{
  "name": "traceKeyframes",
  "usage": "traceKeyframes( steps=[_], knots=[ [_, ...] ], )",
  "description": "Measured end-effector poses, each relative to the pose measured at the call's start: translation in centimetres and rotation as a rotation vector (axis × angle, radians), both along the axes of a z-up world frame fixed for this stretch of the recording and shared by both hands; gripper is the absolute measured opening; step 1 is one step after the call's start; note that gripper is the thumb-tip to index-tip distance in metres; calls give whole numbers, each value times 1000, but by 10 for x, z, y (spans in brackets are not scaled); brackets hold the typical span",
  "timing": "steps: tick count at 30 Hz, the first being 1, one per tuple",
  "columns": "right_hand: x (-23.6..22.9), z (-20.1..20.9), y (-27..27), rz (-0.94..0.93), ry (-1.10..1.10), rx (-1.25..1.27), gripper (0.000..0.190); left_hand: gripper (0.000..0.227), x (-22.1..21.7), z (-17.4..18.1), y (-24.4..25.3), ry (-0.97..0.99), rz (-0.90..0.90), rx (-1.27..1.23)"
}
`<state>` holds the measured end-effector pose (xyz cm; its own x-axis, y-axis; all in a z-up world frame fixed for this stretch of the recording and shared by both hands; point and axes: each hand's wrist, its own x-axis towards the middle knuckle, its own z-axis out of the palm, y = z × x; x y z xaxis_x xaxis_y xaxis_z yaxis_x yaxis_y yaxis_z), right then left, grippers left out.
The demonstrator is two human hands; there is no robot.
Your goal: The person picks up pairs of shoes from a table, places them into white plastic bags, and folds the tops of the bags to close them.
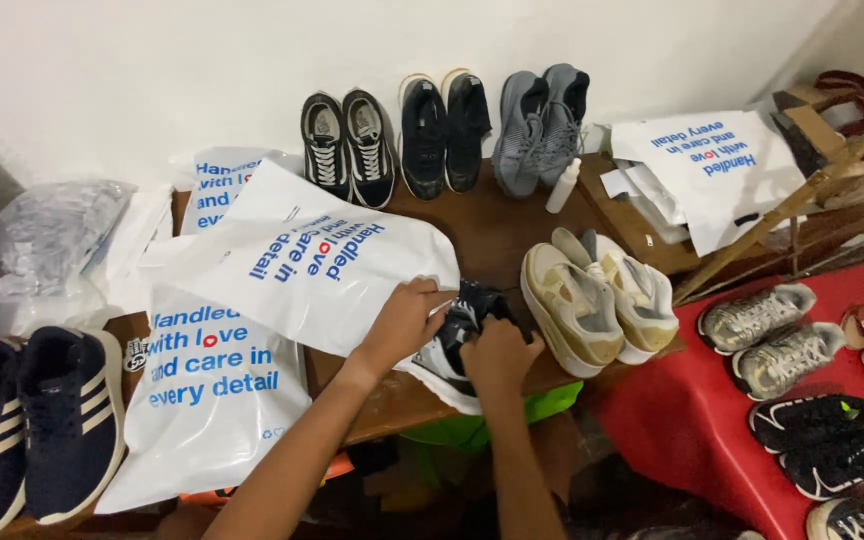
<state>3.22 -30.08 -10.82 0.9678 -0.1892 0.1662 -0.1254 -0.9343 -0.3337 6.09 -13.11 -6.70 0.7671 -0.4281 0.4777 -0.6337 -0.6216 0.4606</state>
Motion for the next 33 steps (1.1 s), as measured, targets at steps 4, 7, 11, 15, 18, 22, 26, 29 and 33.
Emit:
traceKeyframes(
  steps=[4,7,11,15,18,22,26,29,33],
  knots=[
    [-7,-18,19,-57,8,12,23,31,-29,4,11,26,48,-28],
    [-15,-18,27,-67,-17,9,21,24,-68,-19,4,-37,319,-452],
    [-17,-23,22,-51,13,12,10,62,-94,-94,-9,-4,806,-965],
    [-18,-27,23,-50,-14,158,13,83,-89,-77,2,517,658,-1193],
    [-12,-29,30,-57,-2,116,12,72,-84,-62,15,606,596,-1111],
    [-11,-26,45,-62,23,96,17,72,-83,-89,27,569,750,-844],
    [-16,-25,52,19,-140,82,15,82,-86,-126,34,443,774,-583],
    [-20,-17,44,102,-107,85,9,80,-84,-126,32,402,770,-564],
    [-22,23,18,163,34,346,25,70,-85,-106,28,437,855,-673]
  ],
)
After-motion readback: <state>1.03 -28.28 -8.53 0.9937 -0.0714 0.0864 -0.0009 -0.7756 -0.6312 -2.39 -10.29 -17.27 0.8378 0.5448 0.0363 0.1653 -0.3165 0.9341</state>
